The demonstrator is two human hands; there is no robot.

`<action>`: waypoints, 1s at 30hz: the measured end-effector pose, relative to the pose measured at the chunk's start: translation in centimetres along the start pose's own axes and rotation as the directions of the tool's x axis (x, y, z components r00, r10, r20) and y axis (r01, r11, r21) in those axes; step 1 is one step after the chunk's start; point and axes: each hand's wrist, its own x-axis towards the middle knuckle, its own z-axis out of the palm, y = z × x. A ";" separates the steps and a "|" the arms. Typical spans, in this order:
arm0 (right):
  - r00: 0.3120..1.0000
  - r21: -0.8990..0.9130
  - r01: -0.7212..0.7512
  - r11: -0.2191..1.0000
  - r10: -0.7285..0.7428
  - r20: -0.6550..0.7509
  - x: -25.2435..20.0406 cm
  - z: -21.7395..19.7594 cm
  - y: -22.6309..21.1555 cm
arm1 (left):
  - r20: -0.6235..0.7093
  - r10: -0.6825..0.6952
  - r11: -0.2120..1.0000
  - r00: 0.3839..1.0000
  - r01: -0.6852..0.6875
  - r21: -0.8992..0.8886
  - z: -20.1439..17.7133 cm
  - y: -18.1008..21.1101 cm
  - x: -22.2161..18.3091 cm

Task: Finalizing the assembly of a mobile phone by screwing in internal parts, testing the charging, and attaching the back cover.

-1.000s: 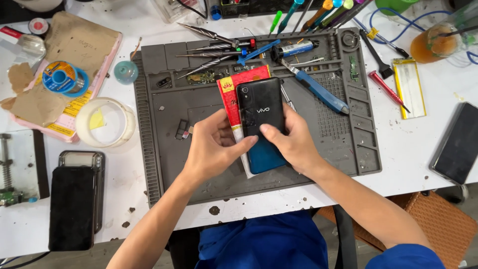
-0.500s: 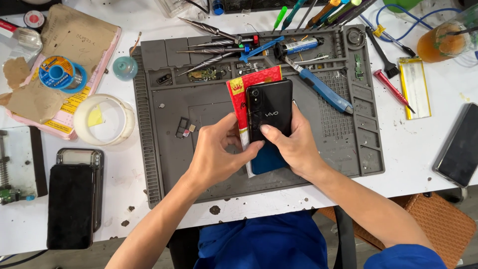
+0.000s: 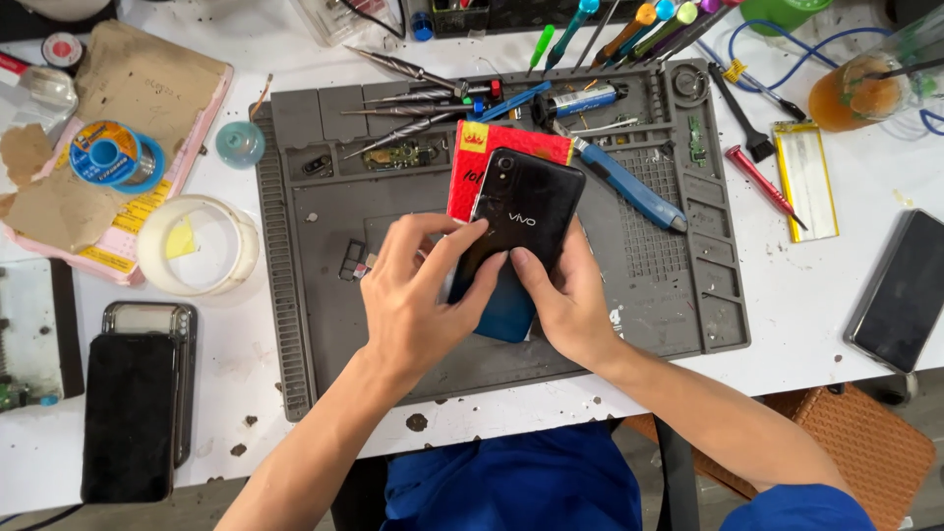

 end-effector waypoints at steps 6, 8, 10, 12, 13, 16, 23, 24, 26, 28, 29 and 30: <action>0.996 -0.032 0.090 0.995 -0.090 0.014 -0.1 0.7 -0.5 | -0.067 -0.002 1.000 0.998 0.000 -0.030 0.3 0.3 0.2; 0.995 -0.030 0.096 0.995 -0.096 0.012 -0.3 0.7 -0.5 | -0.069 -0.003 0.999 0.998 0.001 -0.041 0.6 0.2 0.0; 1.000 -0.027 0.014 1.000 -0.014 -0.016 -0.5 0.4 -0.7 | -0.017 0.041 0.998 0.999 -0.040 0.038 0.9 -0.2 -0.4; 1.000 -0.021 0.001 1.000 -0.001 -0.022 -0.4 0.3 -0.4 | 0.021 0.064 0.996 0.998 -0.065 0.063 1.2 -0.4 -0.4; 1.000 -0.016 -0.016 1.000 0.016 -0.026 -0.4 0.2 -0.2 | 0.059 0.080 0.993 0.995 -0.085 0.087 1.3 -0.5 -0.4; 0.999 -0.009 -0.038 0.999 0.037 -0.039 -0.2 0.3 -0.4 | 0.164 0.020 0.990 0.986 -0.042 0.131 1.6 -0.2 -0.2; 0.993 0.112 -0.116 0.987 0.119 -0.023 -0.9 -0.4 2.7 | 0.246 -0.270 0.950 0.931 0.299 -0.090 1.7 -1.5 -1.0; 0.992 0.124 -0.123 0.985 0.126 -0.014 -1.0 -0.5 2.8 | 0.254 -0.302 0.933 0.919 0.340 -0.121 1.6 -1.6 -1.1; 0.991 0.136 -0.130 0.982 0.132 -0.006 -1.0 -0.6 3.2 | 0.264 -0.332 0.913 0.906 0.379 -0.153 1.5 -1.7 -1.1; 0.990 0.171 -0.140 0.975 0.140 0.009 -1.1 -0.6 3.6 | 0.274 -0.393 0.874 0.878 0.449 -0.184 1.3 -1.8 -0.9; 0.990 0.170 -0.142 0.975 0.143 0.007 -1.1 -0.7 3.6 | 0.277 -0.394 0.873 0.876 0.451 -0.186 1.4 -1.9 -0.9; 0.990 0.176 -0.142 0.974 0.141 0.014 -1.1 -0.7 3.6 | 0.276 -0.396 0.871 0.876 0.453 -0.190 1.6 -2.1 -0.8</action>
